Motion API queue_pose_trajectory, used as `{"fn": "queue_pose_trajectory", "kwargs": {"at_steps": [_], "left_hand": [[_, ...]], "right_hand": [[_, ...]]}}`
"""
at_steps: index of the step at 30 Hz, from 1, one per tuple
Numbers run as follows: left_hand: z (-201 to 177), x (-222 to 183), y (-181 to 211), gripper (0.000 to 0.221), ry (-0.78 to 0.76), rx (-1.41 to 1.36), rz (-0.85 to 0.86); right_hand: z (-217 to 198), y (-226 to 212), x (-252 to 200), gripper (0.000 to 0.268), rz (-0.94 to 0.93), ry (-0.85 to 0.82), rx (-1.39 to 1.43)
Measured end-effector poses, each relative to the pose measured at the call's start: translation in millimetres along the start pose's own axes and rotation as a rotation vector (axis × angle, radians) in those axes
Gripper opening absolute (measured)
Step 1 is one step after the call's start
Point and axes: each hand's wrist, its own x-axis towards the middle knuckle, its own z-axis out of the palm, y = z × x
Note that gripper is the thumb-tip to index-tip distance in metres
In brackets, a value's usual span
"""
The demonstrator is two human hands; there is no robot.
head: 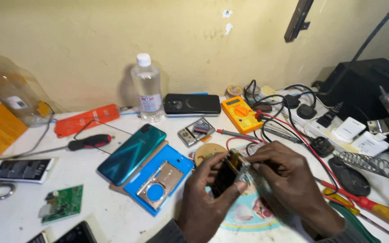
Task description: Reassembling the internal components of a small digital camera, including the lens assembly and circuit board.
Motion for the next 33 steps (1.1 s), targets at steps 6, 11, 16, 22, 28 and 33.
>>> {"fn": "queue_pose_trajectory", "kwargs": {"at_steps": [6,11,16,22,28,33], "left_hand": [[4,2,-12,0.062,0.015,0.135,-0.072],[8,5,-14,0.049,0.098,0.108,0.031],[-9,1,6,0.022,0.031,0.14,-0.067],[-8,2,3,0.027,-0.009,0.105,-0.051],[-6,0,-1,0.05,0.035,-0.021,0.019],[-10,5,6,0.06,-0.018,-0.094,0.011]], "right_hand": [[16,-30,84,0.017,-0.008,0.087,-0.009],[101,-43,179,0.055,0.311,-0.134,0.191],[157,-60,219,0.063,0.457,-0.254,0.411],[149,-70,218,0.057,0.307,-0.311,0.455],[60,-114,172,0.06,0.219,-0.168,0.387],[-19,-107,101,0.063,0.175,0.168,0.08]]}}
